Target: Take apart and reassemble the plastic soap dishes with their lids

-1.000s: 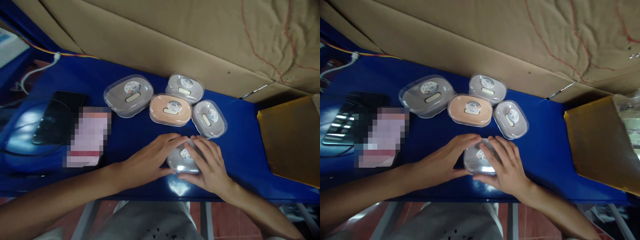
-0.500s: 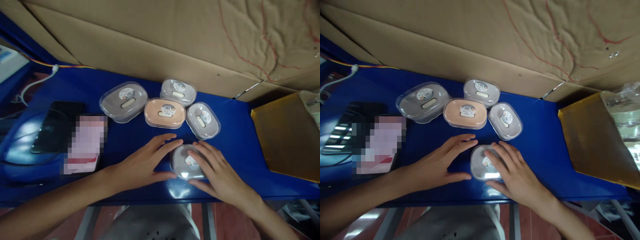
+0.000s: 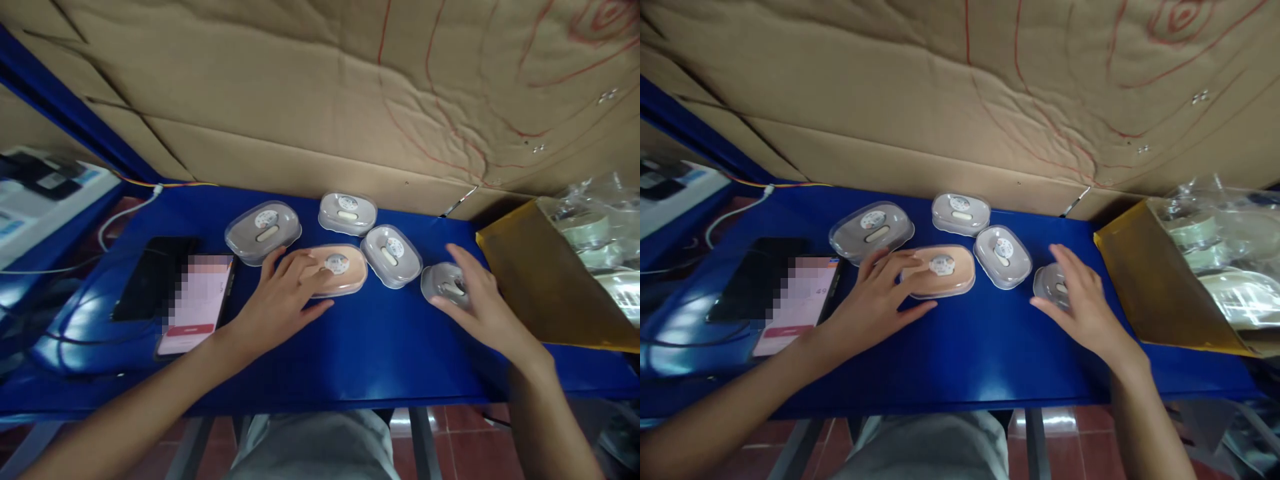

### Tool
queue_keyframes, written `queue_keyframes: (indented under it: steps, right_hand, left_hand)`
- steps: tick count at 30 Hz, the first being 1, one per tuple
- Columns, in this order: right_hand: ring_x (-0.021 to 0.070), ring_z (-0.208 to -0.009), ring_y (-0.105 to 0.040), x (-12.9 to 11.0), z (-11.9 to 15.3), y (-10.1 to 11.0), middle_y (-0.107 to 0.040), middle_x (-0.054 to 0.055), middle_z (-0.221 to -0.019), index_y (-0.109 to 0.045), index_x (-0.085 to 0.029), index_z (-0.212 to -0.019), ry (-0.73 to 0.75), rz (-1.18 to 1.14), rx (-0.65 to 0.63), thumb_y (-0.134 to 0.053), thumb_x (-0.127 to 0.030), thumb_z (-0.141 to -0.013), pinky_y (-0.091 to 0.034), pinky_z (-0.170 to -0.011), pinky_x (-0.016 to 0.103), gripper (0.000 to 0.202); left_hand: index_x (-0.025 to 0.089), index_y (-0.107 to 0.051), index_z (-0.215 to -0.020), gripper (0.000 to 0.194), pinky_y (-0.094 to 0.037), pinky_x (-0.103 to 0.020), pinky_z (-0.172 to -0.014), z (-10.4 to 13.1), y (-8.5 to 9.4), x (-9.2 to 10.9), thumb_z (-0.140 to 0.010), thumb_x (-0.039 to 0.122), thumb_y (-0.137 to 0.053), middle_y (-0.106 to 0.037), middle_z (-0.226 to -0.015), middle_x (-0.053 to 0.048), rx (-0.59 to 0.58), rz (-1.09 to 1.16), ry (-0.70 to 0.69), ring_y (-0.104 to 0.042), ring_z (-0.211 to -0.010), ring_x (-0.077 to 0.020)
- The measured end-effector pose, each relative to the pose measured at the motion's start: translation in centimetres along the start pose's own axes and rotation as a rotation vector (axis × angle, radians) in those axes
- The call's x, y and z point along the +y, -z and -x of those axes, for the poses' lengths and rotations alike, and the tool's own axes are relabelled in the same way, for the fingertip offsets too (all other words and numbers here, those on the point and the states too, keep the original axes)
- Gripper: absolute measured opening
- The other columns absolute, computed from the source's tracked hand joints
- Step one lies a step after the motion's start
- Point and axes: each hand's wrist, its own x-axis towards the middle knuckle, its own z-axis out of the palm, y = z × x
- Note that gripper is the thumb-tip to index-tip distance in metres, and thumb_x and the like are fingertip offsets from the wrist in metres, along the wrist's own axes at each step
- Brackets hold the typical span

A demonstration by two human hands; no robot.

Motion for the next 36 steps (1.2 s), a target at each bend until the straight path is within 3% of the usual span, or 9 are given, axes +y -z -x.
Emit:
queue_keyframes:
  steps: [3, 7, 12, 16, 19, 23, 27, 30, 36]
  right_hand:
    - [0.0426, -0.161, -0.037, -3.3, -4.8, -1.2, -0.031, 0.018, -0.178, -0.017, -0.031, -0.174, 0.094, 0.029, -0.051, -0.057, -0.067, -0.103, -0.039, -0.124, 0.068, 0.089]
    - [0.043, -0.148, -0.053, -5.0, -8.6, -1.7, -0.049, 0.017, -0.166, -0.045, -0.028, -0.16, 0.111, -0.029, -0.087, -0.062, -0.057, -0.101, -0.048, -0.117, 0.065, 0.067]
    - [0.0339, -0.119, -0.072, -1.3, -8.9, 0.4, -0.07, 0.01, -0.141, -0.057, -0.028, -0.141, 0.053, -0.225, -0.131, -0.066, -0.054, -0.096, -0.059, -0.102, 0.052, 0.053]
    - [0.0358, -0.126, -0.07, 2.9, -9.1, 0.9, -0.071, 0.011, -0.141, -0.061, -0.026, -0.134, 0.003, -0.243, -0.117, -0.069, -0.047, -0.09, -0.054, -0.111, 0.057, 0.05]
    - [0.0339, -0.13, -0.07, 4.0, -10.4, 0.7, -0.072, 0.012, -0.142, -0.063, -0.024, -0.133, -0.001, -0.232, -0.134, -0.065, -0.032, -0.088, -0.053, -0.115, 0.056, 0.046]
    - [0.0299, -0.134, -0.067, 1.6, -13.7, -0.4, -0.07, 0.013, -0.146, -0.063, -0.021, -0.14, 0.085, -0.2, -0.09, -0.054, -0.019, -0.094, -0.048, -0.12, 0.054, 0.046]
    - [0.0316, -0.154, -0.049, -3.0, -17.8, -2.8, -0.052, 0.016, -0.166, -0.054, -0.02, -0.155, 0.173, -0.178, -0.064, -0.062, -0.029, -0.102, -0.036, -0.128, 0.055, 0.055]
    - [0.0376, -0.16, -0.039, -5.4, -19.7, -4.4, -0.041, 0.02, -0.173, -0.045, -0.019, -0.164, 0.207, -0.156, -0.081, -0.074, -0.035, -0.098, -0.032, -0.128, 0.061, 0.073]
    - [0.0324, -0.153, -0.051, -4.6, -19.5, -4.0, -0.053, 0.017, -0.166, -0.054, -0.018, -0.158, 0.222, -0.138, -0.119, -0.067, -0.031, -0.103, -0.039, -0.126, 0.053, 0.058]
  left_hand:
    - [0.022, -0.063, -0.134, 0.04, -0.053, -0.056, -0.112, -0.2, 0.4, 0.6, -0.097, 0.031, -0.076, -0.064, -0.138, -0.016, -0.029, 0.087, -0.008, -0.062, -0.133, -0.0357]
    - [0.02, -0.063, -0.132, 0.033, -0.057, -0.049, -0.108, -1.1, 0.8, 0.1, -0.102, 0.031, -0.069, -0.064, -0.14, -0.015, -0.017, 0.145, 0.028, -0.066, -0.128, -0.0324]
    - [0.019, -0.064, -0.128, 0.028, -0.059, -0.045, -0.101, -2.5, 0.8, -1.2, -0.107, 0.038, -0.061, -0.072, -0.128, -0.011, -0.045, 0.098, 0.151, -0.072, -0.116, -0.0302]
    - [0.019, -0.066, -0.126, 0.026, -0.059, -0.044, -0.1, -3.6, 0.1, -1.4, -0.104, 0.031, -0.062, -0.071, -0.131, -0.013, -0.077, 0.001, 0.166, -0.071, -0.118, -0.0309]
    - [0.019, -0.068, -0.128, 0.028, -0.054, -0.048, -0.109, -4.0, 0.8, -2.0, -0.105, 0.033, -0.058, -0.07, -0.134, -0.014, -0.036, -0.02, 0.144, -0.069, -0.124, -0.0318]
    - [0.02, -0.067, -0.134, 0.038, -0.042, -0.06, -0.12, -3.9, 3.1, -4.7, -0.105, 0.042, -0.057, -0.065, -0.144, -0.018, 0.059, -0.16, 0.26, -0.06, -0.137, -0.0387]
    - [0.024, -0.06, -0.146, 0.062, -0.047, -0.064, -0.111, -3.8, 4.2, -7.9, -0.092, 0.05, -0.072, -0.058, -0.152, -0.021, -0.165, -0.179, 0.512, -0.058, -0.138, -0.0473]
    - [0.026, -0.057, -0.149, 0.065, -0.054, -0.055, -0.104, -4.0, 4.2, -9.4, -0.092, 0.054, -0.073, -0.064, -0.145, -0.017, -0.259, -0.096, 0.535, -0.066, -0.128, -0.0415]
    - [0.023, -0.052, -0.151, 0.067, -0.052, -0.049, -0.109, -4.8, 3.9, -12.2, -0.098, 0.063, -0.062, -0.065, -0.148, -0.016, -0.205, -0.066, 0.558, -0.066, -0.131, -0.0369]
